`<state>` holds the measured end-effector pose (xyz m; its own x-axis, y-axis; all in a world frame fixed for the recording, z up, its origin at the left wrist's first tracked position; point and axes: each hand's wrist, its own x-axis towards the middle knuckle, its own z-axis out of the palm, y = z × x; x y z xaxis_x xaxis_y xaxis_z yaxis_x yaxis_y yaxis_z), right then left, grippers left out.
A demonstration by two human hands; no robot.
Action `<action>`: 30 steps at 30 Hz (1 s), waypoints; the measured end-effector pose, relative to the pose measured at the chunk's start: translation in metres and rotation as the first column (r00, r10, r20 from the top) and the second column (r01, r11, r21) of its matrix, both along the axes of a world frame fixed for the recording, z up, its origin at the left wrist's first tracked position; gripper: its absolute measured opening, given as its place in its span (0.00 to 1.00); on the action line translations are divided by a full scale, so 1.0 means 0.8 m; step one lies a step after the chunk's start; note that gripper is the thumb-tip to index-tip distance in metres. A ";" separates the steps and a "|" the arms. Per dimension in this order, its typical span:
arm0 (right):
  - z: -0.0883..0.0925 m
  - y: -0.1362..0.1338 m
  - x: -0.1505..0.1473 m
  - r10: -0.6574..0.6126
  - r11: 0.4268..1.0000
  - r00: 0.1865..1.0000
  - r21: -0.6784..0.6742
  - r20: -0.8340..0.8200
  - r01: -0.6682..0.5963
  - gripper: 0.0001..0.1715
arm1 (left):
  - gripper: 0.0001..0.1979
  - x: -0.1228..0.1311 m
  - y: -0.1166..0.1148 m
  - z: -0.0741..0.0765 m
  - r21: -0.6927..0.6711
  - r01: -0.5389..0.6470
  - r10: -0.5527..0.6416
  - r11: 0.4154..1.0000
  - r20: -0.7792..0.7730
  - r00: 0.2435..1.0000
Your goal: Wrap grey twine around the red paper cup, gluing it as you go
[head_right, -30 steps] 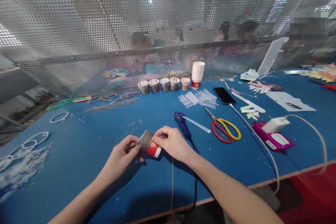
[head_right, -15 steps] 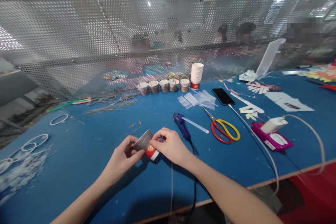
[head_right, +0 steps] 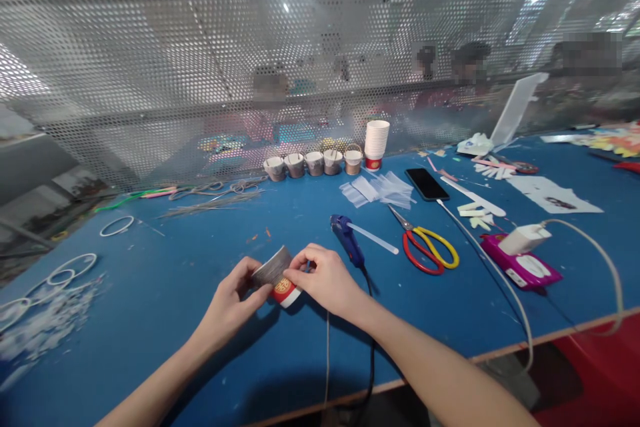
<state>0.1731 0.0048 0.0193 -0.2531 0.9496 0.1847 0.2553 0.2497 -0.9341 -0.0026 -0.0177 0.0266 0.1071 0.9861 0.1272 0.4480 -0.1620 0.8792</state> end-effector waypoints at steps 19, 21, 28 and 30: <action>-0.003 0.002 0.003 -0.004 0.999 1.000 0.032 0.016 0.004 0.06 | 0.05 -0.001 0.004 0.001 0.001 0.017 -0.018 1.000 0.046 0.999; -0.002 0.002 0.003 -0.012 0.999 1.000 0.035 0.021 0.011 0.07 | 0.05 -0.002 0.004 0.002 -0.009 0.038 -0.037 0.999 0.050 0.998; -0.004 0.001 0.004 0.005 0.996 0.998 0.090 0.070 -0.011 0.11 | 0.05 -0.006 0.001 -0.003 -0.047 0.019 -0.016 0.999 0.057 0.998; -0.008 0.001 0.007 -0.015 0.992 0.996 0.126 0.087 0.004 0.12 | 0.05 -0.006 -0.001 -0.004 -0.044 0.024 -0.020 0.999 0.080 0.997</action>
